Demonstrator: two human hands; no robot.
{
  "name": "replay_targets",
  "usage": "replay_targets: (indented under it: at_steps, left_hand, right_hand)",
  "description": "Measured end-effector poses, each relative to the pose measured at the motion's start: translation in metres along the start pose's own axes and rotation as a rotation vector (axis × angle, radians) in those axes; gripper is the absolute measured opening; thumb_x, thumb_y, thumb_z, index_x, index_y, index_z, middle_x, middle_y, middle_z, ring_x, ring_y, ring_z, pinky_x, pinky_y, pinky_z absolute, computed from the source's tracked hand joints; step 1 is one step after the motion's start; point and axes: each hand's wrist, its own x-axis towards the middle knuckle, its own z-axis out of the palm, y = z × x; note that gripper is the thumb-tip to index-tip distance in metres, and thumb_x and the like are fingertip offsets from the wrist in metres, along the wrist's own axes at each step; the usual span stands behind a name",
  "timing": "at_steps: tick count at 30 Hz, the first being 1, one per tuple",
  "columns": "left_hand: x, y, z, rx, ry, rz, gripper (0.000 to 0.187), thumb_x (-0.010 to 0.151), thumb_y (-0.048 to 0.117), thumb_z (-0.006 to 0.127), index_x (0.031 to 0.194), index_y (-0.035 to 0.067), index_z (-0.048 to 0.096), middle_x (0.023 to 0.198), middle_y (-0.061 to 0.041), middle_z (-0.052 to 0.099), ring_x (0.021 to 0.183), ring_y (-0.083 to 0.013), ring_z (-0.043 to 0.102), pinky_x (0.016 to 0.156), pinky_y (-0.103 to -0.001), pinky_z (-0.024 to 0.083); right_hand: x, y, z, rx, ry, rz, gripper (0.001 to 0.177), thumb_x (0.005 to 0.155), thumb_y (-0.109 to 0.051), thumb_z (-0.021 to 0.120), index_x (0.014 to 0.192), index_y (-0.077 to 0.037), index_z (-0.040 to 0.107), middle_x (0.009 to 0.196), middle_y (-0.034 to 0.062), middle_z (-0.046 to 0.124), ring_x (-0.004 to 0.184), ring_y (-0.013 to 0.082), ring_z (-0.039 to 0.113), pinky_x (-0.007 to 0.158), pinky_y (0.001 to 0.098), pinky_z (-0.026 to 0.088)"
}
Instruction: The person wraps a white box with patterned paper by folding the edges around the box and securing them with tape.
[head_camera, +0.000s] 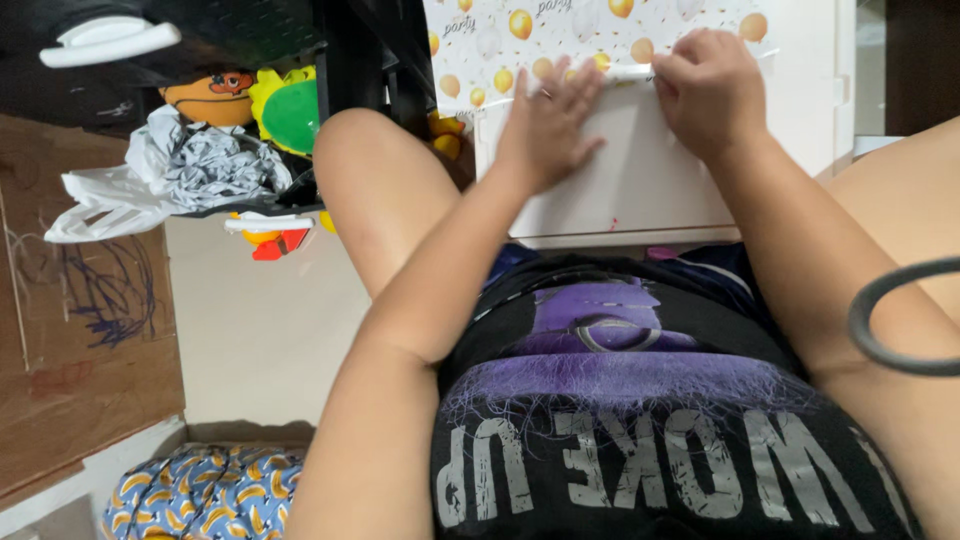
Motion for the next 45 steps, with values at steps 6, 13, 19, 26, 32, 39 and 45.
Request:
replay_targets:
  at_steps: [6, 13, 19, 26, 32, 39, 45]
  left_hand:
    - [0.014, 0.039, 0.002, -0.247, -0.105, -0.123, 0.096, 0.094, 0.076, 0.043, 0.163, 0.014, 0.021, 0.172, -0.006, 0.015, 0.159, -0.0268, 0.007, 0.121, -0.07, -0.002]
    - [0.001, 0.027, -0.015, -0.226, -0.223, -0.131, 0.097, 0.095, 0.074, 0.041, 0.165, 0.01, 0.018, 0.173, -0.006, 0.009, 0.16, -0.0258, 0.005, 0.122, -0.069, -0.002]
    - [-0.031, -0.004, -0.055, -0.119, -0.456, -0.287, 0.09, 0.096, 0.067, 0.039, 0.162, 0.008, 0.019, 0.171, -0.006, 0.009, 0.157, -0.026, 0.007, 0.116, -0.075, 0.001]
    - [-0.056, -0.025, -0.077, -0.128, -0.524, -0.451, 0.096, 0.097, 0.067, 0.041, 0.159, -0.002, 0.018, 0.17, -0.016, 0.01, 0.158, -0.0306, 0.004, 0.116, -0.073, -0.002]
    - [-0.055, -0.017, -0.063, -0.211, -0.445, -0.458, 0.1, 0.094, 0.07, 0.041, 0.159, -0.002, 0.015, 0.17, -0.016, 0.006, 0.157, -0.0285, 0.001, 0.116, -0.073, -0.003]
    - [-0.035, 0.012, -0.043, -0.285, -0.347, -0.257, 0.098, 0.092, 0.07, 0.043, 0.162, 0.008, 0.013, 0.171, -0.007, 0.009, 0.157, -0.0235, 0.005, 0.117, -0.072, 0.002]
    - [-0.044, 0.012, -0.051, -0.313, -0.356, -0.283, 0.096, 0.092, 0.069, 0.045, 0.162, 0.008, 0.016, 0.171, -0.007, 0.012, 0.157, -0.0238, 0.008, 0.119, -0.07, 0.004]
  right_hand:
    - [-0.004, -0.019, 0.008, -0.094, -0.138, -0.014, 0.005, 0.107, -0.014, 0.073, 0.105, -0.009, 0.073, 0.104, 0.0072, 0.066, 0.102, 0.0293, 0.064, 0.09, 0.0434, 0.05]
    - [-0.008, -0.022, -0.006, -0.11, -0.207, -0.077, 0.032, 0.097, -0.02, 0.068, 0.125, -0.005, 0.073, 0.121, 0.0065, 0.067, 0.121, 0.0255, 0.06, 0.108, 0.0374, 0.05]
    - [-0.016, -0.011, -0.016, -0.05, -0.313, 0.096, 0.035, 0.096, -0.028, 0.074, 0.128, -0.013, 0.075, 0.124, 0.0085, 0.065, 0.118, 0.0307, 0.057, 0.092, 0.041, 0.055]
    - [-0.025, -0.006, -0.023, -0.008, -0.28, 0.298, 0.017, 0.1, -0.025, 0.075, 0.113, -0.015, 0.077, 0.121, 0.0052, 0.066, 0.12, 0.0289, 0.059, 0.09, 0.0442, 0.055]
    - [-0.021, -0.008, -0.023, -0.306, -0.263, 0.213, 0.021, 0.096, -0.036, 0.075, 0.098, -0.016, 0.075, 0.116, 0.005, 0.068, 0.117, 0.0246, 0.059, 0.104, 0.048, 0.049]
    - [0.003, -0.064, 0.011, -0.012, -0.333, -0.102, 0.047, 0.093, -0.029, 0.067, 0.134, -0.007, 0.065, 0.134, 0.0105, 0.062, 0.127, 0.0281, 0.053, 0.114, 0.0539, 0.036]
    - [0.014, -0.065, 0.015, 0.13, -0.3, -0.097, 0.05, 0.094, -0.029, 0.067, 0.14, -0.009, 0.063, 0.138, 0.0112, 0.057, 0.138, 0.0301, 0.049, 0.124, 0.0526, 0.034]
